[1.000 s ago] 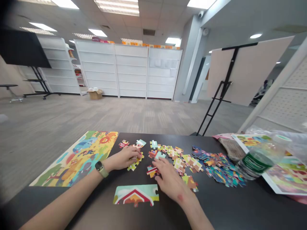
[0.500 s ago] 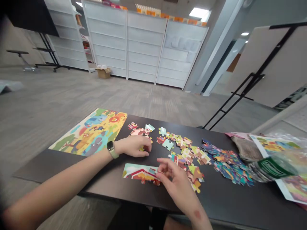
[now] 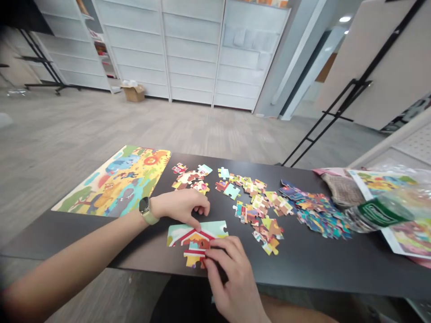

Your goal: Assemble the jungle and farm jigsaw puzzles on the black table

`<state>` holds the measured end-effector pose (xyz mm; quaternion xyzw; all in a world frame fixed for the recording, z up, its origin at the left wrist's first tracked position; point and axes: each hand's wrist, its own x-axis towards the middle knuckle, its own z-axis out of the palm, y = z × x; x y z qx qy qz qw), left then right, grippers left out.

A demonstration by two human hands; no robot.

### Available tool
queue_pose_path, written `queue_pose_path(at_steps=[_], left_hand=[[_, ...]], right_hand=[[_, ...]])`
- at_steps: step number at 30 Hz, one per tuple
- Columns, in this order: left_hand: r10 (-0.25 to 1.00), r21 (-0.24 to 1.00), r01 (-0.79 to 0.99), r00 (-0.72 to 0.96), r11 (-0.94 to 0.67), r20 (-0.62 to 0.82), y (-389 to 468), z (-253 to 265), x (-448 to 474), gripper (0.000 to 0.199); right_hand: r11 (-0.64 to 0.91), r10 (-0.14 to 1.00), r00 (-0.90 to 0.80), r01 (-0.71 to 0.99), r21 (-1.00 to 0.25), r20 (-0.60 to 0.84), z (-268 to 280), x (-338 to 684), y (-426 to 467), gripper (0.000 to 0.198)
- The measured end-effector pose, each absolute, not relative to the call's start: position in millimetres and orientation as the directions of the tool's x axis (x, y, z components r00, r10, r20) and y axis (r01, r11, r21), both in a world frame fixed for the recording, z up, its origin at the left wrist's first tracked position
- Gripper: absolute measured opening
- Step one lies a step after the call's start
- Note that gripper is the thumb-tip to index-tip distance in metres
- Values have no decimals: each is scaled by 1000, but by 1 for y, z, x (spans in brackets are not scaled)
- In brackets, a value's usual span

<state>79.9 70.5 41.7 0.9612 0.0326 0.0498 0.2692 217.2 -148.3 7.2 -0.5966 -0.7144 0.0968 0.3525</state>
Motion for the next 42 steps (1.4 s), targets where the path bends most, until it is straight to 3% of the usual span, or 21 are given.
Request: queue_pose_path(at_steps=[5,15,18,21,24,28,33,37,42], left_hand=[[105,541,50,992,-840,71,74,36,81,31],[130,576,65,989,-815,72,76,41,79,20],[198,628,138,980,-766,26,86,49,71,12],[293,578,249,956,-778,-16,103,54,59,15],[463,484,381,884,-788,59,124,55,43,13],[667,362,577,717,-732,205,152,44,28,17],[669,269,616,713,-741,210,166,15,32,54],[649,316,587,748,-746,141,170,1,37,51],[707,371,621,688,-690,163,177,5,26,45]], right_hand=[[319,908,-148,849,-421,391,9,212,-156,25],[216,903,-32,896,-389,428,6,200,-154,21],[174,928,-10,895,-410,372,9,199,-148,21],[156,951,-17,887,-434,308,12,199,-140,21],[147,960,-23,890,-432,279,11,202,-137,24],[180,923,-13,899,-399,386,-2,211,-143,46],[168,920,13,889,-425,391,-11,219,-147,46],[105,956,19,910,-402,291,-10,215,-145,48],[61,974,36,906,-418,222,-3,212,-144,48]])
